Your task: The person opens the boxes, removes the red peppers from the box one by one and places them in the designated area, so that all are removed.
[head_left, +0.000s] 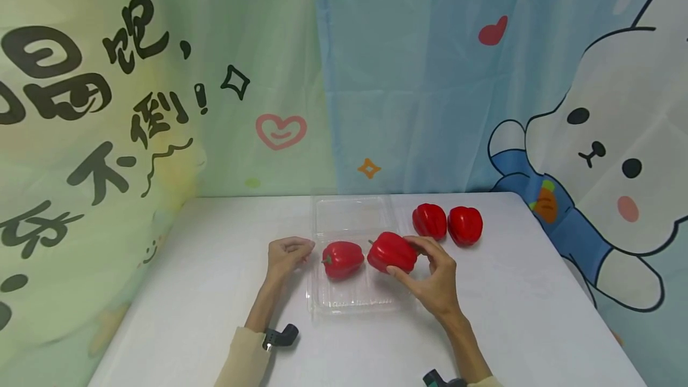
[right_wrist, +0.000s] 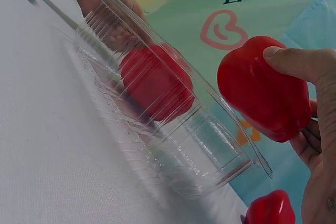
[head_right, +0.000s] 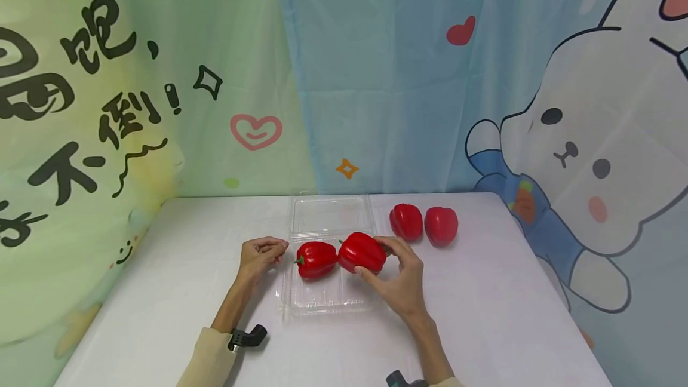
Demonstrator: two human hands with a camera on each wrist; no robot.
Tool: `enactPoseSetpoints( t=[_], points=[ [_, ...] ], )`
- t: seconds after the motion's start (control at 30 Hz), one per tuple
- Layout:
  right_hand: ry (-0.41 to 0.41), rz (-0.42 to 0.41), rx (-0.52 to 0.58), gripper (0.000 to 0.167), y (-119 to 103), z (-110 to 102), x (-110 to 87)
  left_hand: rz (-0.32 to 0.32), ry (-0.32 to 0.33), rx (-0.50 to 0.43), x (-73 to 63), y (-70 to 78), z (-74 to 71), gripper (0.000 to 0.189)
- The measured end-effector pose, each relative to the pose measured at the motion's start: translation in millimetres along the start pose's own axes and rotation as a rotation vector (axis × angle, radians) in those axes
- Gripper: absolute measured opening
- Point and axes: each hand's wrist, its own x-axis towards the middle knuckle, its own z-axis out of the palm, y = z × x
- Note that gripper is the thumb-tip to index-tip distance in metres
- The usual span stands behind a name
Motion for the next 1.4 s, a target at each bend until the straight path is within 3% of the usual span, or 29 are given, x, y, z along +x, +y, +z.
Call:
enactPoseSetpoints(
  t=[0.37, 0.67, 0.97, 1.4],
  points=[
    [0.049, -0.028, -0.011, 0.074, 0, -4, 0.0, 0.022, -0.004, 0.018, -0.6, -1.3, -0.9, 0.019],
    [0.099, 0.001, -0.021, 0.074, 4, -8, -2.9, -0.015, 0.004, 0.012, -1.9, -1.2, -1.0, 0.02],
    [0.137, 0.001, -0.033, 0.075, 8, -12, -1.5, -0.009, 0.002, -0.007, -0.7, -0.6, -0.5, 0.019],
    [0.195, -0.002, -0.042, 0.073, -3, -13, -2.7, -0.013, 0.001, -0.011, -0.8, -1.3, -1.0, 0.018]
  ],
)
